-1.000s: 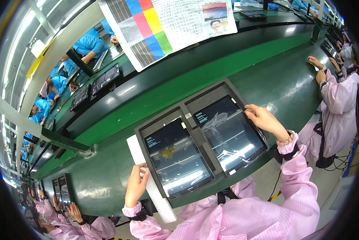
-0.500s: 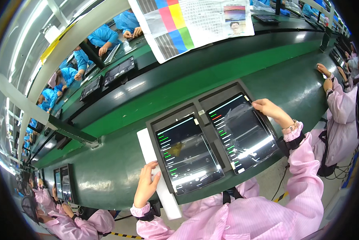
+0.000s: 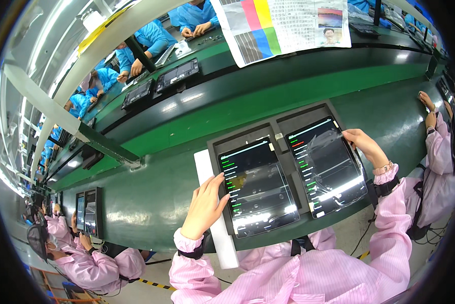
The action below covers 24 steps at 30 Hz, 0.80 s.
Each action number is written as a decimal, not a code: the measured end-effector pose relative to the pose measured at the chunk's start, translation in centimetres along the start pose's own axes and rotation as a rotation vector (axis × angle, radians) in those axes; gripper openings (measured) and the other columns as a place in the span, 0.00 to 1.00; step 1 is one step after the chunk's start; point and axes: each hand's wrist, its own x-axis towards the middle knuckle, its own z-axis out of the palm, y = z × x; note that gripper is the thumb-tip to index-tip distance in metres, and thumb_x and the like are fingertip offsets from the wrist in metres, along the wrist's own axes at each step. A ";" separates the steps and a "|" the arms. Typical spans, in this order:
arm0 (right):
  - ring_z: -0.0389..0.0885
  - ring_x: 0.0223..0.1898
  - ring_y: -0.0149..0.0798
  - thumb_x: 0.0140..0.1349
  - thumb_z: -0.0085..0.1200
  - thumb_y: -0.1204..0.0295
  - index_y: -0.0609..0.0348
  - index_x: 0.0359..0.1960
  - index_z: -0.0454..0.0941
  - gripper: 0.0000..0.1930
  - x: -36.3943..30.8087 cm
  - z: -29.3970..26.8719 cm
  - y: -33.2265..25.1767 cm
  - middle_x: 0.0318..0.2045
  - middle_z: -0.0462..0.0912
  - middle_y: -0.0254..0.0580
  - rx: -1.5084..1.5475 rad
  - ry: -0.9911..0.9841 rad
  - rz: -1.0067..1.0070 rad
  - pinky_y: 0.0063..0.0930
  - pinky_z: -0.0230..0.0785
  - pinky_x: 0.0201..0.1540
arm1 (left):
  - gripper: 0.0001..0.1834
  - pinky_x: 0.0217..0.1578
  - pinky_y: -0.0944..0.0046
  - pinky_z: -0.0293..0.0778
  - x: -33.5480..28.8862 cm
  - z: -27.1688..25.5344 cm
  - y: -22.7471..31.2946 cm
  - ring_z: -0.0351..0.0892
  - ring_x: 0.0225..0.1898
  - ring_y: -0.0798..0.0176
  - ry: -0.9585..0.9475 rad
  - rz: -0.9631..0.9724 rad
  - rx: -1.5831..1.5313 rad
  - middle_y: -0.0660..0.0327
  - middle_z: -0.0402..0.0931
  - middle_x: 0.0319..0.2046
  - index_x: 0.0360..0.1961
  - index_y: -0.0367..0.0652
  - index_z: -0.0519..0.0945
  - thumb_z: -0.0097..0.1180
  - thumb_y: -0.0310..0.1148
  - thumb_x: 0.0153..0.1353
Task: Testing software and hardware features of multiple tablets on a factory assembly line.
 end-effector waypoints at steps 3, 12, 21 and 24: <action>0.68 0.30 0.25 0.65 0.47 0.61 0.68 0.46 0.75 0.20 -0.2 0.0 0.2 0.29 0.76 0.30 0.007 0.008 -0.001 0.19 0.60 0.33 | 0.27 0.56 0.54 0.59 0.9 0.7 -0.4 0.60 0.62 0.54 0.010 0.017 0.090 0.54 0.66 0.57 0.59 0.39 0.62 0.53 0.35 0.60; 0.69 0.35 0.27 0.65 0.45 0.61 0.69 0.49 0.74 0.21 -0.8 0.3 -0.7 0.37 0.78 0.35 -0.009 0.023 -0.001 0.21 0.61 0.38 | 0.26 0.57 0.52 0.59 3.3 0.1 2.1 0.60 0.62 0.53 -0.024 0.026 0.041 0.53 0.67 0.57 0.56 0.39 0.65 0.53 0.40 0.60; 0.70 0.39 0.25 0.67 0.42 0.67 0.63 0.49 0.72 0.15 -0.8 0.3 0.5 0.38 0.77 0.33 0.207 -0.055 -0.050 0.21 0.62 0.43 | 0.22 0.58 0.54 0.59 9.6 3.1 8.7 0.59 0.63 0.54 -0.217 0.425 -0.034 0.56 0.65 0.59 0.52 0.37 0.68 0.50 0.39 0.62; 0.71 0.42 0.27 0.67 0.42 0.69 0.65 0.51 0.69 0.15 -1.1 0.3 0.9 0.41 0.76 0.36 0.253 -0.061 -0.052 0.23 0.63 0.49 | 0.23 0.58 0.54 0.59 11.0 4.5 9.3 0.58 0.63 0.54 -0.204 0.446 -0.010 0.55 0.64 0.59 0.53 0.37 0.67 0.50 0.40 0.62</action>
